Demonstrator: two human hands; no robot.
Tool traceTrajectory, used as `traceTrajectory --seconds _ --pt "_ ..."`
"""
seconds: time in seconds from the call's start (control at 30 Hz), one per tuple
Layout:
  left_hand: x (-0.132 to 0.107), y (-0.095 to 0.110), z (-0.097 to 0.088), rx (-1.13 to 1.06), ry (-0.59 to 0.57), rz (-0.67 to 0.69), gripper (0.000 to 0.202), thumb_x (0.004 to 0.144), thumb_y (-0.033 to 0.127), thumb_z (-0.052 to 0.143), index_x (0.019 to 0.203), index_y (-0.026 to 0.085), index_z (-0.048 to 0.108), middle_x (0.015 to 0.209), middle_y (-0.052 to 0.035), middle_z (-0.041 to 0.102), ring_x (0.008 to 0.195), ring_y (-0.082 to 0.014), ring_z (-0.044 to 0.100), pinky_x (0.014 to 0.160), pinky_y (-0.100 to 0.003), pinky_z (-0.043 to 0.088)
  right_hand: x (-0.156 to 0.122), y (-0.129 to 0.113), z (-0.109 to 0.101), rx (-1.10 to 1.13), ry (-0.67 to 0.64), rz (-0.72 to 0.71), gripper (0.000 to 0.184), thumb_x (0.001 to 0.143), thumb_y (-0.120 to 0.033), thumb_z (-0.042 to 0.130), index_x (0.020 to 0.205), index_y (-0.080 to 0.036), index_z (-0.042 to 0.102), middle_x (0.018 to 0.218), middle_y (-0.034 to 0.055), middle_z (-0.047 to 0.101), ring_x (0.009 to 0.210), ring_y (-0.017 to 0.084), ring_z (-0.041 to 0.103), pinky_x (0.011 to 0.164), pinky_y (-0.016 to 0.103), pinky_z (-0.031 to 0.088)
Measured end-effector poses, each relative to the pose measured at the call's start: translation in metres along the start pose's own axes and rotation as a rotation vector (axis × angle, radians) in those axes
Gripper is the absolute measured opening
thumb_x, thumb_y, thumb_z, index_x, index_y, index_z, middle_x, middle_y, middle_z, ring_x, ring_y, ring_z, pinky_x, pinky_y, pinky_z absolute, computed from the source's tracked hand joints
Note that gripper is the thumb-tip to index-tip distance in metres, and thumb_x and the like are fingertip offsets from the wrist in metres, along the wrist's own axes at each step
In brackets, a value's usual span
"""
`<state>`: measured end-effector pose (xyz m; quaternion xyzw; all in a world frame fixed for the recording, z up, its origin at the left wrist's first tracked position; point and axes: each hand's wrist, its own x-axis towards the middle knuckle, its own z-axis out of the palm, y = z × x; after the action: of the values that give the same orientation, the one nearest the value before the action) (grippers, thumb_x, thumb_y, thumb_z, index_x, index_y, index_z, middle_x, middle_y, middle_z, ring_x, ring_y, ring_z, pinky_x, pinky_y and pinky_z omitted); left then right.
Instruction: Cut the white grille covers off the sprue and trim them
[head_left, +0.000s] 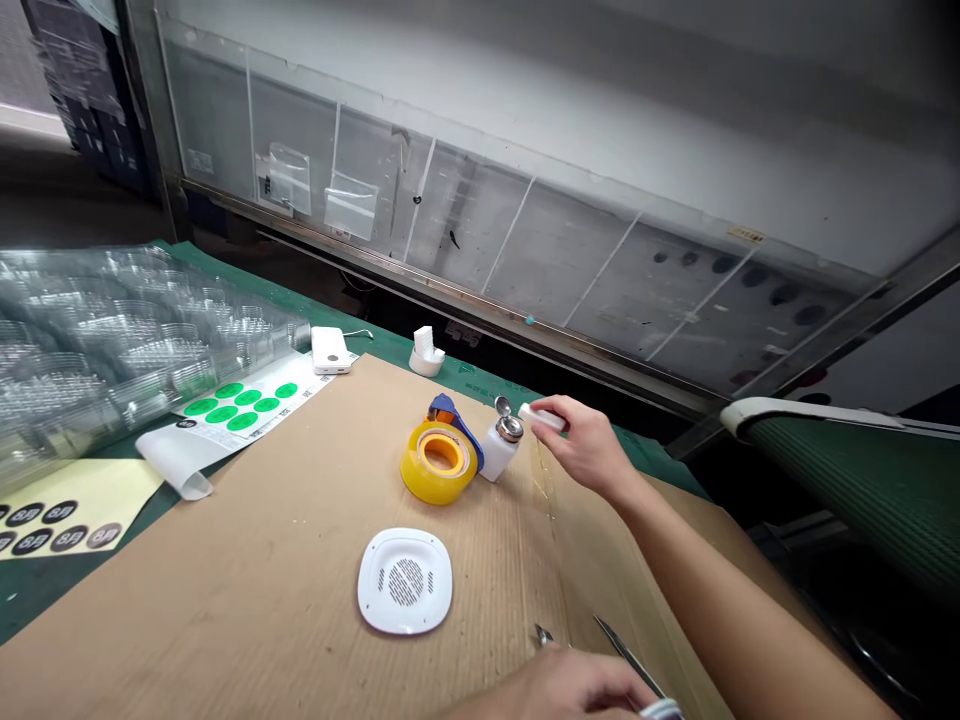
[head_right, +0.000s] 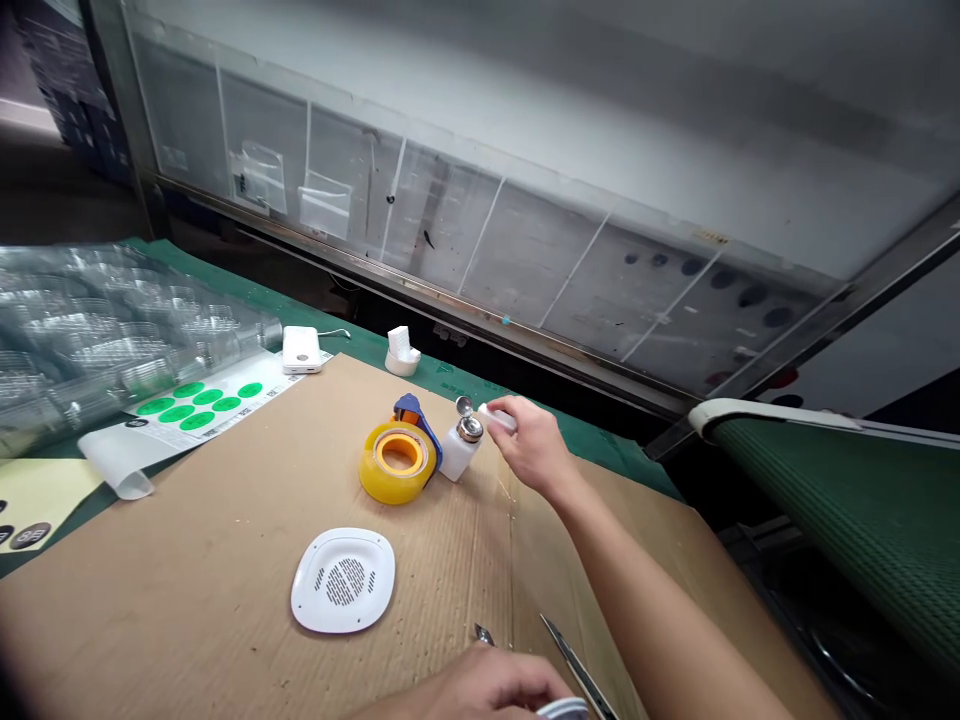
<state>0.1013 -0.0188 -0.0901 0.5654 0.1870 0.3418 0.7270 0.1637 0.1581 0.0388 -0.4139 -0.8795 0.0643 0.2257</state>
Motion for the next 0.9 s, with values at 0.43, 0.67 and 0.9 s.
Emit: traceTrajectory --seconds 0.43,0.67,0.9 --pt "0.003 0.017 0.007 -0.525 0.156 -0.046 0.088 0.046 0.081 0.064 0.099 0.01 0.062 0.078 -0.0115 0.061 0.054 -0.0167 0.058 0.045 -0.023 0.041 -0.004 -0.003 -0.001 -0.029 0.03 -0.023 0.024 0.095 -0.038 0.06 0.101 -0.016 0.065 0.097 0.0039 0.066 0.084 0.016 0.063 0.078 0.035 0.054" --pt "0.0 0.011 0.002 -0.659 0.12 -0.034 0.083 0.052 0.078 0.067 0.101 0.011 0.063 0.082 -0.0105 0.062 0.056 -0.0154 0.061 0.04 -0.018 0.043 -0.008 -0.011 -0.01 0.076 0.149 -0.008 0.025 0.091 -0.042 0.063 0.096 -0.017 0.066 0.094 0.0036 0.067 0.085 0.017 0.062 0.082 0.038 0.052" --pt "-0.01 0.026 -0.01 -0.933 0.181 0.027 0.078 0.075 0.077 0.048 0.111 0.008 0.062 0.095 -0.0115 0.062 0.074 -0.0217 0.067 0.053 -0.032 0.059 -0.108 -0.012 -0.043 0.497 0.345 0.166 0.024 0.086 -0.045 0.066 0.093 -0.022 0.064 0.078 0.0022 0.066 0.065 0.016 0.063 0.061 0.031 0.055"
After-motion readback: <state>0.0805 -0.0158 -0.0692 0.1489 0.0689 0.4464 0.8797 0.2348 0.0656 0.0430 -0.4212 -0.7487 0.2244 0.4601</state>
